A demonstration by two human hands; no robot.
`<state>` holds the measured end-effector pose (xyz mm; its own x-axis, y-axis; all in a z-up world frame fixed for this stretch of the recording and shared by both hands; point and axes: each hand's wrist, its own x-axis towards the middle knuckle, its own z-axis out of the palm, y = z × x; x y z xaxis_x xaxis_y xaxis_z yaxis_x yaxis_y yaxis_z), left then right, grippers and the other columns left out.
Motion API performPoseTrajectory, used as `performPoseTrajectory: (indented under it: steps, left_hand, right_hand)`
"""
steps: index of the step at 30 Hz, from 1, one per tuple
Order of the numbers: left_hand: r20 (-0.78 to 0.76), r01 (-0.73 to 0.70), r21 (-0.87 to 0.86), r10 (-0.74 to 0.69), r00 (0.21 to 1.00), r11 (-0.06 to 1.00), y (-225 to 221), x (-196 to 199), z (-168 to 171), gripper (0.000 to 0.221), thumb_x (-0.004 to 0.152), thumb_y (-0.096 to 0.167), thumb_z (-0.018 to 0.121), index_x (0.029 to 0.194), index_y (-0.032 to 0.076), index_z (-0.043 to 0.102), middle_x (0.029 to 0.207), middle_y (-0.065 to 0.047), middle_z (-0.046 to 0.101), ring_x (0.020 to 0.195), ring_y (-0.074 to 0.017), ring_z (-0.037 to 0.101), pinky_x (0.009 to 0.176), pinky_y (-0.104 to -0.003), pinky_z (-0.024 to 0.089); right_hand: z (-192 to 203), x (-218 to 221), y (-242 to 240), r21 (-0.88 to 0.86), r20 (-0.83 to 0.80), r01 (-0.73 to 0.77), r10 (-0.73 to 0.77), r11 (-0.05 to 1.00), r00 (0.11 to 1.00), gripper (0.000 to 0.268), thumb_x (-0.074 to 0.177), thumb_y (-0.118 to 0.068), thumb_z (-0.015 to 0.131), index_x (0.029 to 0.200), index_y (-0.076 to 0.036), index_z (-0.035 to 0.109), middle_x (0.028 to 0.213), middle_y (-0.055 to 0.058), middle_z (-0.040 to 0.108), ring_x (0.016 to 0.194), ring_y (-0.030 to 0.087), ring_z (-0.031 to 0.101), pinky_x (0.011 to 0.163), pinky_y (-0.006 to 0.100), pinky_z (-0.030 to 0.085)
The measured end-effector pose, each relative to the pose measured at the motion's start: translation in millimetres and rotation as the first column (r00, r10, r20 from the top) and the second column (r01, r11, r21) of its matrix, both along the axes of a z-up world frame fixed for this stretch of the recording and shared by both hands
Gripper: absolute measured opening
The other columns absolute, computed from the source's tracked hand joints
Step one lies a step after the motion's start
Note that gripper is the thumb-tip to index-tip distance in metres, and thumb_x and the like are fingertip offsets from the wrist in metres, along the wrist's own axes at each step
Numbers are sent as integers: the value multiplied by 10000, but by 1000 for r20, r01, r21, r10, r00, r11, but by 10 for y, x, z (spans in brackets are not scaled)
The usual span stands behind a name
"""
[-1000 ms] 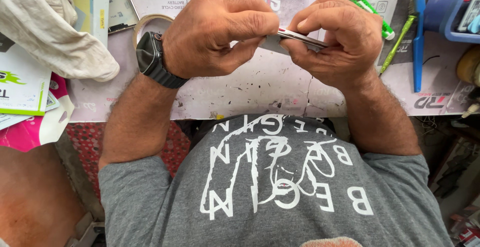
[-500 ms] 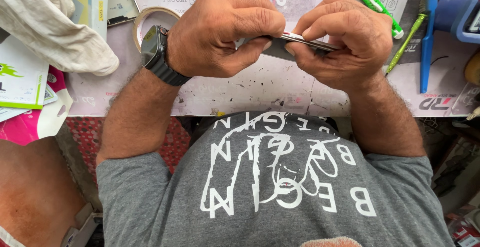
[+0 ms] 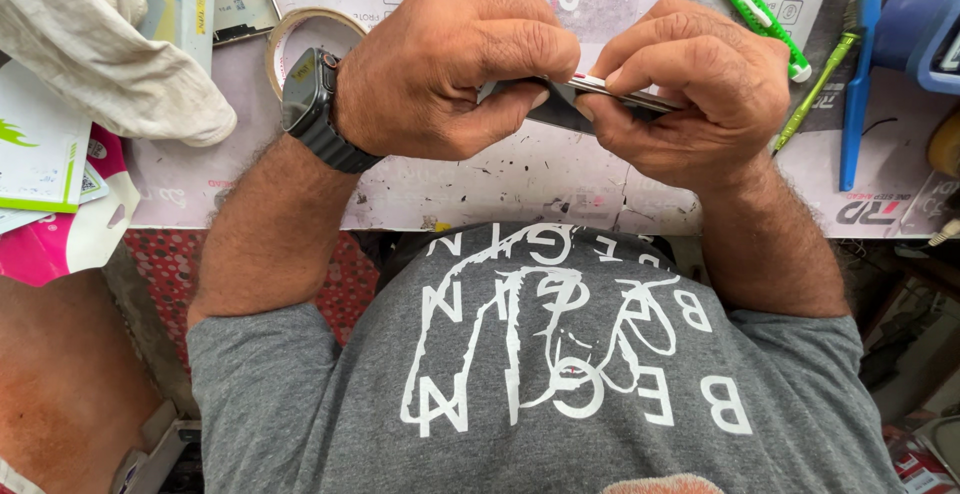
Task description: The person reassembles a white smartphone by aligning and snapping the back cover onto the chassis. They then apply double-sided tape to the phone's edge using scissors and tweezers, and use a green precision tool to press the seam.
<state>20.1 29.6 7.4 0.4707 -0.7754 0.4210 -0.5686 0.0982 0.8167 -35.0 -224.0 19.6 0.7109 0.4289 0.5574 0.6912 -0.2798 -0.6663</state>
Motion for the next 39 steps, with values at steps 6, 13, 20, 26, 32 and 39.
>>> performPoseTrajectory:
  steps: [6, 13, 20, 26, 32, 39]
  left_hand:
    - [32, -14, -52, 16, 999, 999, -38, -27, 33, 274, 934, -95, 700, 1165, 46, 652, 983, -74, 683, 828, -215, 699, 688, -317, 546]
    - [86, -11, -43, 14, 996, 999, -67, -30, 21, 287, 923, -74, 731, 1156, 62, 631, 988, -56, 708, 870, -207, 728, 712, -303, 568]
    - [44, -27, 9, 27, 999, 1000, -36, -67, -8, 472, 919, -17, 784, 1265, 82, 479, 1020, -48, 709, 920, -205, 746, 745, -290, 577]
    - [23, -35, 84, 33, 999, 996, -40, -54, -17, 543, 913, 25, 853, 1300, 73, 476, 1083, -54, 723, 950, -220, 736, 731, -326, 562]
    - [17, -33, 13, 33, 999, 999, -55, -71, -91, 500, 913, -49, 808, 1291, 58, 500, 1082, -59, 679, 1041, -169, 744, 772, -284, 610]
    - [-97, 4, -19, -6, 995, 1000, -43, -57, -158, 443, 961, -75, 765, 1297, 12, 491, 1188, -101, 642, 1117, -191, 745, 831, -263, 657]
  right_hand:
    - [18, -30, -19, -13, -67, -24, 23, 1000, 997, 287, 866, 121, 844, 1033, 38, 626, 913, 174, 692, 762, 202, 665, 551, 283, 513]
    - [-49, -36, -75, 114, -258, -115, 141, 987, 956, 245, 884, 89, 774, 1083, 73, 631, 941, 175, 698, 764, 185, 704, 588, 259, 568]
    - [35, -87, -107, 82, -580, -51, 89, 995, 810, 96, 953, -2, 698, 1006, 78, 698, 904, 150, 720, 630, 107, 621, 531, 190, 453]
    - [-75, -132, -94, 371, -774, 43, 283, 928, 566, 124, 1013, -49, 741, 1059, 58, 699, 964, 85, 708, 793, 79, 660, 677, 177, 538]
    - [-194, -178, -160, 393, -787, 42, 313, 918, 532, 112, 1051, -15, 760, 1042, 75, 694, 960, 74, 702, 803, 70, 665, 689, 165, 557]
    - [-185, -130, -136, 400, -809, 58, 322, 915, 492, 161, 1010, -66, 767, 1086, 44, 679, 936, 64, 700, 776, 64, 661, 658, 165, 555]
